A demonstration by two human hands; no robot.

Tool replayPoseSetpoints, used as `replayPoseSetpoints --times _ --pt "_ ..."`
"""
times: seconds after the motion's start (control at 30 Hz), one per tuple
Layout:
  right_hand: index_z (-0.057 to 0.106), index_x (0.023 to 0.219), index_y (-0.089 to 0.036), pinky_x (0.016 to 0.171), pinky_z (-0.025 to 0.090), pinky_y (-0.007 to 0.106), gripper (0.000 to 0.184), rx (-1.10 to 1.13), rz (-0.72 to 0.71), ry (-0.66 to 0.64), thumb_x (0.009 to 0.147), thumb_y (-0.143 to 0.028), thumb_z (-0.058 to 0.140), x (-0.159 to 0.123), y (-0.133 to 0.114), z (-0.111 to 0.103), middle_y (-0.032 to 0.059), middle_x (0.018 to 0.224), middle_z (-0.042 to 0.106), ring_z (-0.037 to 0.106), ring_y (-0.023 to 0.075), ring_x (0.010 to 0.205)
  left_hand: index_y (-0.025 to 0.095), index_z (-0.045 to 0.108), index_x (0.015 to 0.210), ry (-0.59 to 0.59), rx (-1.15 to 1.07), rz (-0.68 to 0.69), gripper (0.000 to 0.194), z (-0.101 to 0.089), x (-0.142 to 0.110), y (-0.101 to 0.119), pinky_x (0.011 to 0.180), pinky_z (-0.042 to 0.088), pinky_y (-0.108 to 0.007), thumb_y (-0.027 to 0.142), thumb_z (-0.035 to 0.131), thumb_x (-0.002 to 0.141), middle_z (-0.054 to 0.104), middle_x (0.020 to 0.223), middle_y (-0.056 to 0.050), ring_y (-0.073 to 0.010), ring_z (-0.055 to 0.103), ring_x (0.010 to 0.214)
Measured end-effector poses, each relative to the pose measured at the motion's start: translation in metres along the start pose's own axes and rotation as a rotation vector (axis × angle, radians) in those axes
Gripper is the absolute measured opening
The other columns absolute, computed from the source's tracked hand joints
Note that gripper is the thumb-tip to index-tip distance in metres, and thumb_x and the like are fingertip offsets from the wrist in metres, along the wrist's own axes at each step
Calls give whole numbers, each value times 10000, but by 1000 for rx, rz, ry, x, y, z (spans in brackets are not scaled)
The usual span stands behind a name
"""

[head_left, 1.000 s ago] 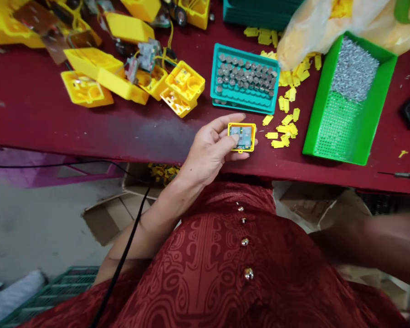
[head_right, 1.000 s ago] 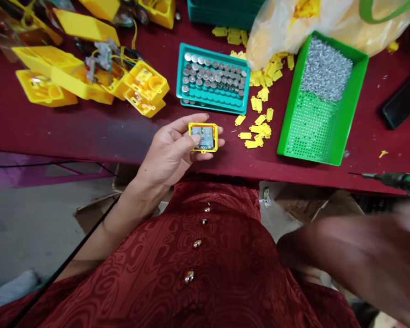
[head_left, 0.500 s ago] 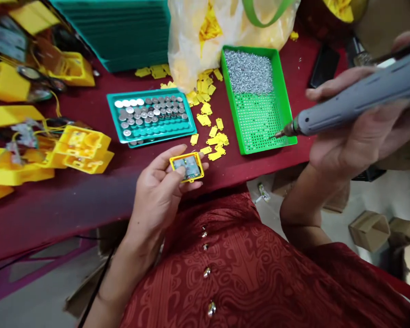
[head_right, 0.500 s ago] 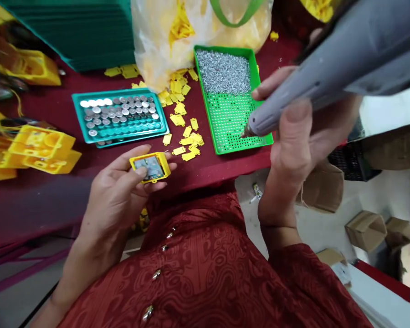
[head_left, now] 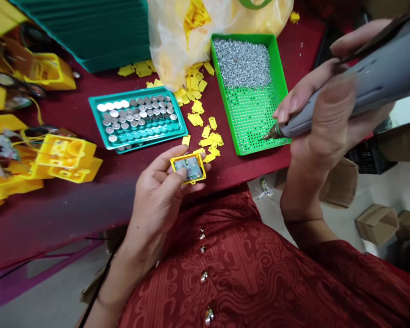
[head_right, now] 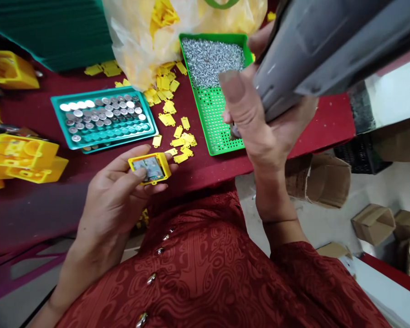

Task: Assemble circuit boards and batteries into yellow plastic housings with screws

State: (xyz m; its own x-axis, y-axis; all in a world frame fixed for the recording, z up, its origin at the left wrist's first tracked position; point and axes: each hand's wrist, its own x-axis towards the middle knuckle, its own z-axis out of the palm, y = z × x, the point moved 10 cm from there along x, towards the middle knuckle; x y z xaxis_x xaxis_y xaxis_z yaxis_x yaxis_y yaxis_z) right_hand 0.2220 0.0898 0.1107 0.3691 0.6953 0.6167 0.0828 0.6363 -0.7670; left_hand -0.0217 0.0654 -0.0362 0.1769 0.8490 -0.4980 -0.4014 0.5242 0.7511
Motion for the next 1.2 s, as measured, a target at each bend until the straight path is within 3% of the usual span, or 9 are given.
replayPoseSetpoints --times 0.1,0.23,0.37,0.47,0.63,0.8,0.9,1.0,1.2 --pt "656 1129 -251 458 441 221 290 2 -59 8 927 -391 810 -14 14 -7 -78 709 613 563 68 502 184 749 1121 -1 -1 -1 390 3 1 0 557 668 -176 228 919 772 869 982 -66 -204 852 779" --pt "641 1118 -269 462 443 229 228 -67 -42 38 969 -418 728 -24 26 -12 -79 669 552 512 75 482 179 771 1098 11 -7 -38 357 6 2 -3 567 669 -178 184 913 770 873 988 -64 -205 852 789" --pt "634 1091 -292 433 422 222 319 -127 -60 81 946 -551 749 -27 27 -13 -88 638 490 462 71 448 169 785 1085 11 -23 -26 362 8 3 0 561 676 -198 185 931 754 875 981 -80 -213 851 775" --pt "633 1127 -313 441 425 224 321 -158 -39 85 953 -558 747 -29 31 -14 -81 659 483 474 73 463 173 791 1073 6 -24 -15 367 9 3 1 558 669 -189 196 945 741 875 957 -80 -209 850 763" --pt "532 1196 -339 444 370 254 387 -315 -31 80 1009 -668 611 -34 34 -17 -74 686 485 415 89 456 171 799 1084 3 -21 2 402 7 5 0 547 667 -195 214 966 721 875 973 -94 -221 853 762" --pt "591 1175 -347 465 394 238 320 -188 -1 87 987 -586 689 -37 32 -16 -71 699 472 482 81 496 185 811 1077 -10 -17 1 341 8 4 0 554 666 -183 205 939 762 876 981 -77 -212 852 774" --pt "546 1169 -340 484 419 239 399 -256 51 101 972 -664 671 -37 35 -16 -71 722 481 504 84 513 201 817 1086 13 -3 -19 278 8 2 0 576 673 -179 161 887 820 876 999 -55 -201 850 798" --pt "519 1158 -318 450 409 230 459 -307 6 114 961 -711 653 -36 34 -17 -87 683 460 455 76 462 204 818 1075 29 8 -28 278 7 0 1 575 678 -191 160 892 811 875 1003 -52 -203 846 792" --pt "633 1132 -287 465 399 228 269 -59 -2 103 967 -468 745 -36 35 -14 -82 675 489 505 61 494 203 818 1058 50 19 -41 280 7 1 0 595 682 -202 152 894 793 875 984 -46 -193 837 774"
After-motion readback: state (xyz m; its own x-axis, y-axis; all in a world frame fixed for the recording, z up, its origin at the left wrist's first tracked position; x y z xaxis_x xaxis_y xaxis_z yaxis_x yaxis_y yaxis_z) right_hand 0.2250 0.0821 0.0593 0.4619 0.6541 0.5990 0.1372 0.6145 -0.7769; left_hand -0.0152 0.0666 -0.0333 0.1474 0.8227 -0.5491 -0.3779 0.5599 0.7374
